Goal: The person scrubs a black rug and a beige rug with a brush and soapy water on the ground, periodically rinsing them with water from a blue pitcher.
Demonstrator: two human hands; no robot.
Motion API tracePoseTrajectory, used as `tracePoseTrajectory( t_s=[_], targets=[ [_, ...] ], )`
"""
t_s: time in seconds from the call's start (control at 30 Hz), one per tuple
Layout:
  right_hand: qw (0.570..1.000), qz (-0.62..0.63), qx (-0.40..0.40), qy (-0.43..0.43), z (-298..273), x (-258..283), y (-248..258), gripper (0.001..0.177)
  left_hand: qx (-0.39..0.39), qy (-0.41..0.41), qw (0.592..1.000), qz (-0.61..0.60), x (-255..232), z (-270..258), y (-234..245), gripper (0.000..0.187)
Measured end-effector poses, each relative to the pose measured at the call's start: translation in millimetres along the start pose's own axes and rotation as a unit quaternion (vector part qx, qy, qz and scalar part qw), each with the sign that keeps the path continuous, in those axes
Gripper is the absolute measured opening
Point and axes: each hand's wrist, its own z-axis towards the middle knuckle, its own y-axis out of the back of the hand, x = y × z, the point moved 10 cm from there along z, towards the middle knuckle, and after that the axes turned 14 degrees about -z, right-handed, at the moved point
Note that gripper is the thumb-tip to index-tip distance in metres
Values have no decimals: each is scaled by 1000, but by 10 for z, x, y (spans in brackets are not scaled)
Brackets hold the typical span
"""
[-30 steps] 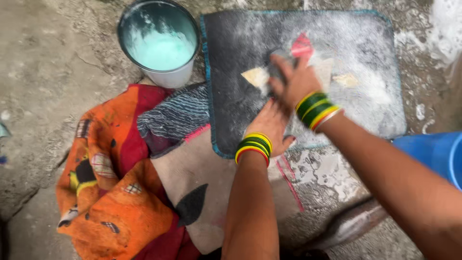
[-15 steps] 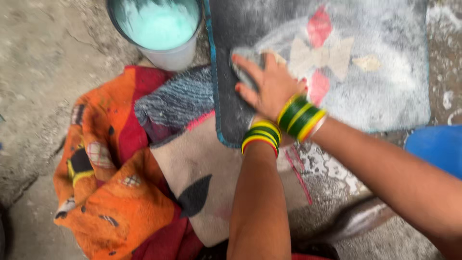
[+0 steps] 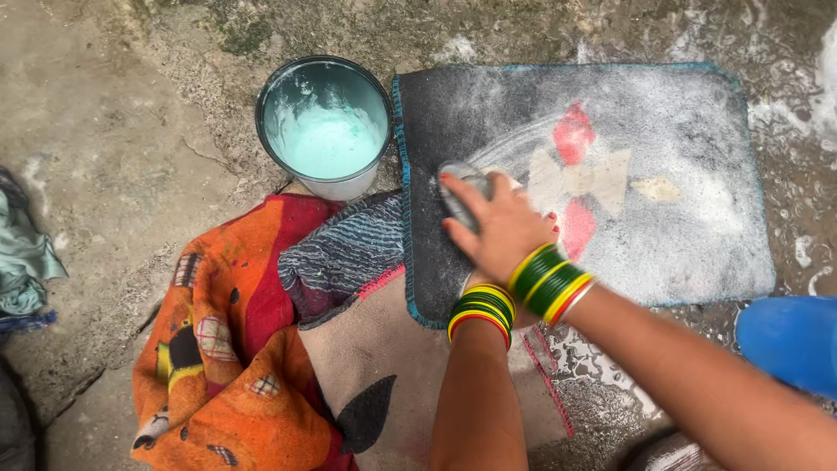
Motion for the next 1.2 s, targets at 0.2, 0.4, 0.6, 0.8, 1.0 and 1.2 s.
tracePoseTrajectory(
  t_s=[0.2,0.4,0.6,0.8,1.0,1.2],
  targets=[
    [990,-9,-47,-134,645,-1036,371,60,-106,0,994,23,-71,-198,420,90],
    [996,-36,-22,73,-183,-60,114,66,64,20,995,-78,-12,-129,233,79],
    [988,-70,-126,57,608,-42,377,60,95,52,985,-136,8,-223,136,70],
    [967,-33,-137,212,378,-298,278,61,-70,-85,993,-49,-138,-134,144,66],
    [950,-174,-28,257,159,-424,80,67,-74,-105,988,-89,-183,-121,-46,59],
    [968,-51,-115,218,383,-184,259,59,-50,-123,990,-39,-270,-157,61,57]
  ],
)
